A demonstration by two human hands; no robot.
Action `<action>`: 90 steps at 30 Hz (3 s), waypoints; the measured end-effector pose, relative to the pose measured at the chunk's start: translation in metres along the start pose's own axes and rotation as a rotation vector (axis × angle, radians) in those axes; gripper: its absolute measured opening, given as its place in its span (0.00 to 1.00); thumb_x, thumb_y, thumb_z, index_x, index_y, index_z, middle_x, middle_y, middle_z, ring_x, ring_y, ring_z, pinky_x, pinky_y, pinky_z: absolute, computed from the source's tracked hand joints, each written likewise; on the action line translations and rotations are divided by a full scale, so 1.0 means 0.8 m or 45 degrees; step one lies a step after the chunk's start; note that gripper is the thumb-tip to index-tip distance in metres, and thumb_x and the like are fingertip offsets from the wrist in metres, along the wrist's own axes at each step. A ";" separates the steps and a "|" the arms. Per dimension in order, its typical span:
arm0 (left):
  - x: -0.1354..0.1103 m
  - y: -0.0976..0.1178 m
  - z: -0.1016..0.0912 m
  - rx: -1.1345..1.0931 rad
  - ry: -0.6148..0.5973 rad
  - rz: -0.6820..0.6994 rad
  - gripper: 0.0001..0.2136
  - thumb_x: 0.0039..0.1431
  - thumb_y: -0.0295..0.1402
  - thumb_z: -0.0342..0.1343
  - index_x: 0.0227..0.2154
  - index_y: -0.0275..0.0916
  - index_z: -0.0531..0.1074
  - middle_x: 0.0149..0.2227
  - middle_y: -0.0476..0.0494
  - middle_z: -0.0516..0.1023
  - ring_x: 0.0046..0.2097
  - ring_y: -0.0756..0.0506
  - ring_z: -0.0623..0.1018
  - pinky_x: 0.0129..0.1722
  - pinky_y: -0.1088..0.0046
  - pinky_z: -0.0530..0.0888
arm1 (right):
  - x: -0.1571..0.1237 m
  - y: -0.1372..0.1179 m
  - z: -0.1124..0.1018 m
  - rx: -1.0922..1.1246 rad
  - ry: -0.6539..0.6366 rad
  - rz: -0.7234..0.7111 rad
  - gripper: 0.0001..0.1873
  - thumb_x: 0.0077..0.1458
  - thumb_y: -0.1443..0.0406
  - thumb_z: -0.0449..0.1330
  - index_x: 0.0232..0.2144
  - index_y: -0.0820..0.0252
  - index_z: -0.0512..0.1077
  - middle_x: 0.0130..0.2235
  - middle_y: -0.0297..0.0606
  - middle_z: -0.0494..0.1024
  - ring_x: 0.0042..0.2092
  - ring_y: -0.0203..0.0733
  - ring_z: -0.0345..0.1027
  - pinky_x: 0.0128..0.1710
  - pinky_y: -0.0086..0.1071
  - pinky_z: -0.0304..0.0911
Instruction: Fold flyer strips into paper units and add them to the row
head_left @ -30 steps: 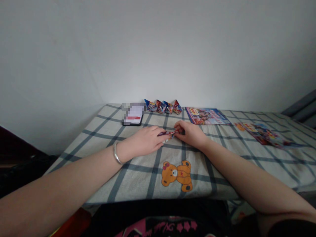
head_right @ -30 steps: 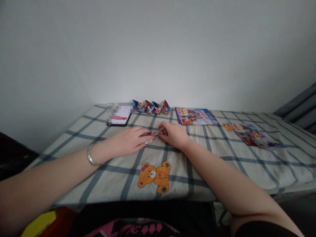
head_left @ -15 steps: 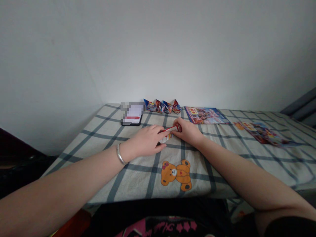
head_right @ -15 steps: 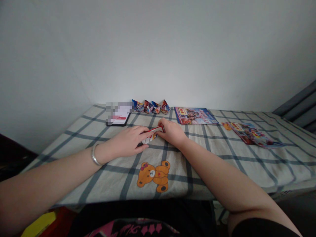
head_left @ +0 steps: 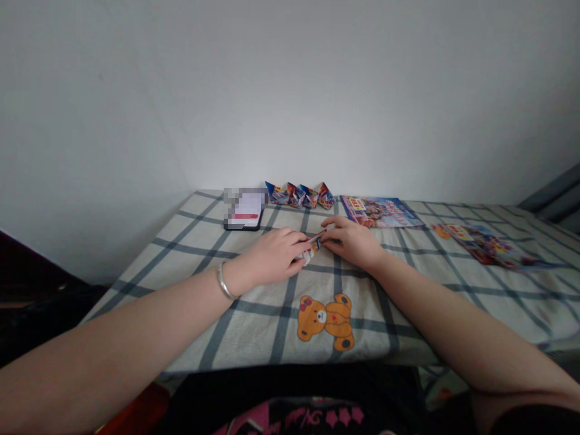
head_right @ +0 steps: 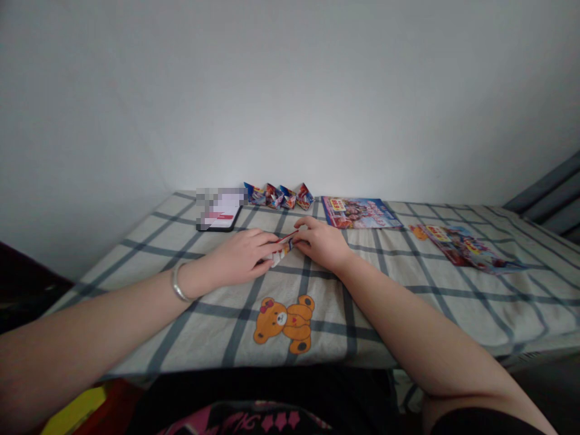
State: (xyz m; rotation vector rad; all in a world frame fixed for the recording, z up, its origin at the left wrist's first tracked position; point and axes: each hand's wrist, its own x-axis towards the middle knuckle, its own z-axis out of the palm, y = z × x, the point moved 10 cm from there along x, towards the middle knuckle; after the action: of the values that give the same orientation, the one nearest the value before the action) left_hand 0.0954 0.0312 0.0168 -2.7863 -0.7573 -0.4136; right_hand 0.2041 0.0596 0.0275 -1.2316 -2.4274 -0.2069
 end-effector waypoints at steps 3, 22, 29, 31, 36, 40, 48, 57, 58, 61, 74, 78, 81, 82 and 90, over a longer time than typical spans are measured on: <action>0.003 -0.004 -0.001 -0.102 0.040 -0.007 0.15 0.67 0.35 0.47 0.51 0.36 0.71 0.49 0.40 0.75 0.49 0.42 0.72 0.52 0.62 0.69 | 0.001 -0.001 0.004 -0.022 -0.014 -0.049 0.09 0.60 0.63 0.59 0.40 0.49 0.80 0.53 0.36 0.74 0.45 0.41 0.73 0.41 0.32 0.68; 0.019 -0.049 0.004 -0.415 0.129 -0.425 0.12 0.61 0.29 0.53 0.21 0.37 0.66 0.25 0.48 0.71 0.31 0.48 0.70 0.32 0.71 0.65 | 0.013 -0.019 0.011 0.014 0.026 -0.127 0.13 0.58 0.66 0.59 0.43 0.53 0.79 0.53 0.43 0.73 0.51 0.47 0.69 0.53 0.42 0.66; 0.013 -0.063 0.008 -0.535 0.146 -0.549 0.09 0.60 0.29 0.52 0.24 0.37 0.67 0.25 0.49 0.72 0.28 0.50 0.69 0.27 0.73 0.60 | 0.011 -0.018 0.010 -0.027 0.059 -0.099 0.15 0.58 0.67 0.58 0.46 0.52 0.78 0.53 0.43 0.72 0.49 0.46 0.69 0.50 0.41 0.67; 0.014 -0.063 0.010 -0.539 0.144 -0.551 0.09 0.59 0.29 0.53 0.23 0.37 0.67 0.24 0.50 0.71 0.28 0.50 0.69 0.26 0.73 0.59 | 0.012 -0.017 0.011 -0.036 0.063 -0.082 0.14 0.58 0.66 0.58 0.45 0.51 0.79 0.53 0.42 0.71 0.49 0.45 0.69 0.49 0.39 0.67; 0.013 -0.067 0.014 -0.536 0.147 -0.560 0.09 0.59 0.30 0.53 0.24 0.38 0.68 0.24 0.50 0.71 0.27 0.49 0.69 0.27 0.73 0.59 | 0.014 -0.015 0.014 -0.031 0.043 -0.068 0.13 0.59 0.65 0.58 0.44 0.51 0.79 0.53 0.42 0.70 0.49 0.45 0.68 0.51 0.40 0.67; 0.012 -0.072 0.019 -0.551 0.153 -0.562 0.09 0.60 0.30 0.52 0.24 0.38 0.68 0.24 0.50 0.71 0.26 0.50 0.68 0.27 0.73 0.59 | 0.014 -0.015 0.017 -0.018 0.018 -0.082 0.14 0.60 0.66 0.57 0.45 0.51 0.79 0.54 0.43 0.70 0.50 0.46 0.68 0.51 0.40 0.66; 0.013 -0.069 0.017 -0.562 0.139 -0.558 0.09 0.60 0.30 0.53 0.23 0.37 0.66 0.24 0.51 0.70 0.26 0.50 0.67 0.27 0.73 0.59 | 0.015 -0.018 0.021 0.014 -0.013 -0.135 0.16 0.60 0.67 0.56 0.47 0.52 0.77 0.51 0.42 0.74 0.52 0.46 0.68 0.54 0.41 0.64; 0.015 -0.058 0.010 -0.536 0.162 -0.455 0.11 0.59 0.27 0.53 0.21 0.38 0.62 0.24 0.51 0.67 0.29 0.50 0.66 0.29 0.73 0.60 | 0.014 0.000 0.017 0.124 -0.039 0.046 0.04 0.55 0.69 0.59 0.33 0.57 0.73 0.46 0.39 0.80 0.48 0.46 0.72 0.49 0.38 0.66; 0.015 -0.059 0.010 -0.540 0.163 -0.452 0.11 0.60 0.27 0.53 0.21 0.38 0.62 0.25 0.51 0.67 0.29 0.50 0.66 0.29 0.73 0.60 | 0.013 0.006 0.017 0.156 -0.037 0.101 0.03 0.55 0.68 0.59 0.33 0.57 0.72 0.45 0.39 0.80 0.47 0.46 0.73 0.48 0.38 0.66; 0.015 -0.056 0.011 -0.535 0.162 -0.415 0.11 0.59 0.26 0.54 0.22 0.37 0.62 0.25 0.51 0.67 0.29 0.50 0.66 0.30 0.73 0.61 | 0.009 0.026 0.016 0.298 0.013 0.291 0.05 0.56 0.67 0.58 0.37 0.56 0.70 0.44 0.38 0.81 0.43 0.43 0.74 0.42 0.36 0.68; 0.015 -0.029 0.003 -0.368 0.090 -0.172 0.09 0.66 0.34 0.52 0.37 0.36 0.75 0.38 0.42 0.76 0.43 0.44 0.73 0.47 0.66 0.69 | 0.012 0.004 0.006 0.248 0.063 0.017 0.19 0.59 0.75 0.49 0.45 0.58 0.75 0.47 0.40 0.79 0.50 0.43 0.72 0.53 0.39 0.65; 0.012 -0.023 0.006 -0.314 0.085 -0.090 0.11 0.67 0.30 0.49 0.46 0.38 0.75 0.43 0.43 0.76 0.46 0.44 0.72 0.50 0.66 0.69 | 0.011 -0.004 0.014 0.235 0.008 -0.095 0.17 0.60 0.73 0.50 0.42 0.55 0.78 0.47 0.37 0.80 0.50 0.42 0.72 0.54 0.39 0.65; 0.010 -0.021 0.007 -0.252 0.090 -0.092 0.12 0.67 0.30 0.49 0.48 0.40 0.75 0.44 0.43 0.76 0.48 0.44 0.71 0.52 0.66 0.69 | 0.012 -0.009 0.017 0.204 0.011 -0.138 0.13 0.61 0.68 0.54 0.42 0.55 0.78 0.47 0.37 0.80 0.50 0.43 0.72 0.53 0.39 0.65; 0.009 -0.021 0.008 -0.216 0.084 -0.102 0.12 0.67 0.31 0.49 0.48 0.39 0.75 0.45 0.42 0.75 0.49 0.44 0.71 0.52 0.65 0.68 | 0.012 -0.010 0.017 0.196 0.019 -0.147 0.12 0.61 0.67 0.56 0.41 0.55 0.78 0.48 0.37 0.80 0.50 0.44 0.72 0.53 0.39 0.65; -0.003 -0.021 0.011 0.060 0.011 -0.096 0.17 0.68 0.38 0.48 0.53 0.35 0.71 0.53 0.37 0.72 0.53 0.40 0.68 0.56 0.61 0.66 | 0.014 -0.018 0.018 0.156 -0.018 -0.168 0.11 0.60 0.63 0.59 0.42 0.55 0.78 0.48 0.38 0.80 0.50 0.44 0.73 0.52 0.40 0.66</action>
State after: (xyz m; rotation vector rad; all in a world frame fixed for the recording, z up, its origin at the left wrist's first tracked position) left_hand 0.0870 0.0467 0.0101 -2.7173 -0.8611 -0.4162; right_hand 0.1826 0.0635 0.0201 -1.0255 -2.4951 -0.0859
